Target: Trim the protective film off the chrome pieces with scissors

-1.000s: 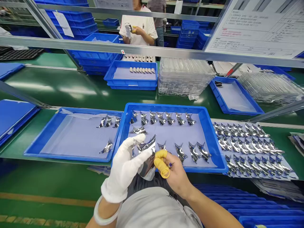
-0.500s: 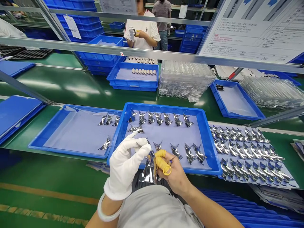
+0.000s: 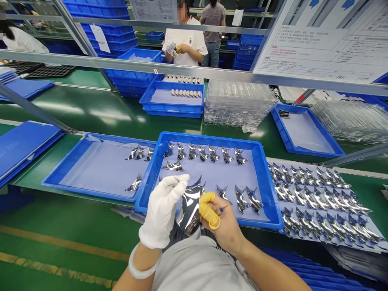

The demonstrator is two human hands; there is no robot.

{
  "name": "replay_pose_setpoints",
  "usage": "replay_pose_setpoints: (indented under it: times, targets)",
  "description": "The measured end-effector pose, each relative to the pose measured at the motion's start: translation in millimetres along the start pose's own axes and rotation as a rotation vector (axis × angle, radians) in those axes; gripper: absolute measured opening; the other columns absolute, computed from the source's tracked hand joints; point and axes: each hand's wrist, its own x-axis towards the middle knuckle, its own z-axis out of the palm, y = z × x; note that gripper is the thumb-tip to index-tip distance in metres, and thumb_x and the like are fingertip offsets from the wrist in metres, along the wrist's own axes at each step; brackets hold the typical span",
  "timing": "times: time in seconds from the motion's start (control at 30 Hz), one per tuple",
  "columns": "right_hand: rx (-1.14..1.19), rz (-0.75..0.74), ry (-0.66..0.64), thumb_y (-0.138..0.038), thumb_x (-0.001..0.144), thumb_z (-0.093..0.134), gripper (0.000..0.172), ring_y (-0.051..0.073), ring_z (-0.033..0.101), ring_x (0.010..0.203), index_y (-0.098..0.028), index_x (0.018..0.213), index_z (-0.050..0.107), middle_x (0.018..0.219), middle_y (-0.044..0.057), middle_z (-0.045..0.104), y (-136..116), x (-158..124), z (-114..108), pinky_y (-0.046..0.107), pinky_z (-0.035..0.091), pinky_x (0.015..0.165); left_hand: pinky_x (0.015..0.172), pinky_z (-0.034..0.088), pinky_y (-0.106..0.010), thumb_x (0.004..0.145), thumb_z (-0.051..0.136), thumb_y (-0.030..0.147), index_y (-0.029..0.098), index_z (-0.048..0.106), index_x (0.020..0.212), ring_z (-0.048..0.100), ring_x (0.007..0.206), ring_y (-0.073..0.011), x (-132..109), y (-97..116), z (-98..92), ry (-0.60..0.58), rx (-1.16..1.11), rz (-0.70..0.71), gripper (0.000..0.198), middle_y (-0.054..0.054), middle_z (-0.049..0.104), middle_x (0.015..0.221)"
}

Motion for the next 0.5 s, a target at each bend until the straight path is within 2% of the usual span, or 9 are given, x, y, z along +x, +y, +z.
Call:
replay_pose_setpoints:
  times: [0.17, 0.3, 0.4, 0.5]
  targets:
    - [-0.017, 0.001, -0.016, -0.059, 0.083, 0.076, 0.047, 0.007, 0.025, 0.050, -0.019, 0.073, 0.055, 0.058, -0.007, 0.039, -1, 2, -2, 0.020, 0.019, 0.044, 0.093, 0.052, -0.035, 0.077, 0.081, 0.042, 0.017, 0.074, 0.096, 0.071, 0.100, -0.0232, 1, 2, 4.0, 0.027, 0.043, 0.006, 0.032, -0.008, 0.078, 0.104]
    - [-0.015, 0.009, -0.018, -0.054, 0.085, 0.076, 0.042, 0.006, 0.019, 0.047, -0.019, 0.073, 0.056, 0.056, -0.008, 0.041, 0, 3, -3, 0.020, 0.020, 0.044, 0.095, 0.052, -0.035, 0.075, 0.081, 0.043, 0.018, 0.074, 0.095, 0.070, 0.102, -0.0237, 2, 2, 2.3, 0.039, 0.065, -0.004, 0.033, -0.007, 0.077, 0.103]
    - [0.005, 0.018, -0.021, -0.048, 0.085, 0.078, 0.038, 0.004, 0.013, 0.045, -0.019, 0.072, 0.055, 0.054, -0.008, 0.045, -1, 3, -1, 0.020, 0.019, 0.043, 0.096, 0.052, -0.037, 0.083, 0.074, 0.045, 0.022, 0.074, 0.097, 0.070, 0.102, -0.0235, 1, -5, -2.1, -0.020, 0.064, -0.011, 0.027, -0.007, 0.076, 0.104]
    - [0.004, 0.033, 0.003, -0.043, 0.084, 0.079, 0.036, 0.004, 0.014, 0.040, -0.020, 0.070, 0.054, 0.047, -0.009, 0.047, -2, 4, 2, 0.020, 0.017, 0.041, 0.095, 0.054, -0.040, 0.080, 0.074, 0.047, 0.026, 0.077, 0.097, 0.070, 0.105, -0.0274, -1, -16, -3.3, -0.070, 0.095, 0.031, 0.028, -0.010, 0.076, 0.105]
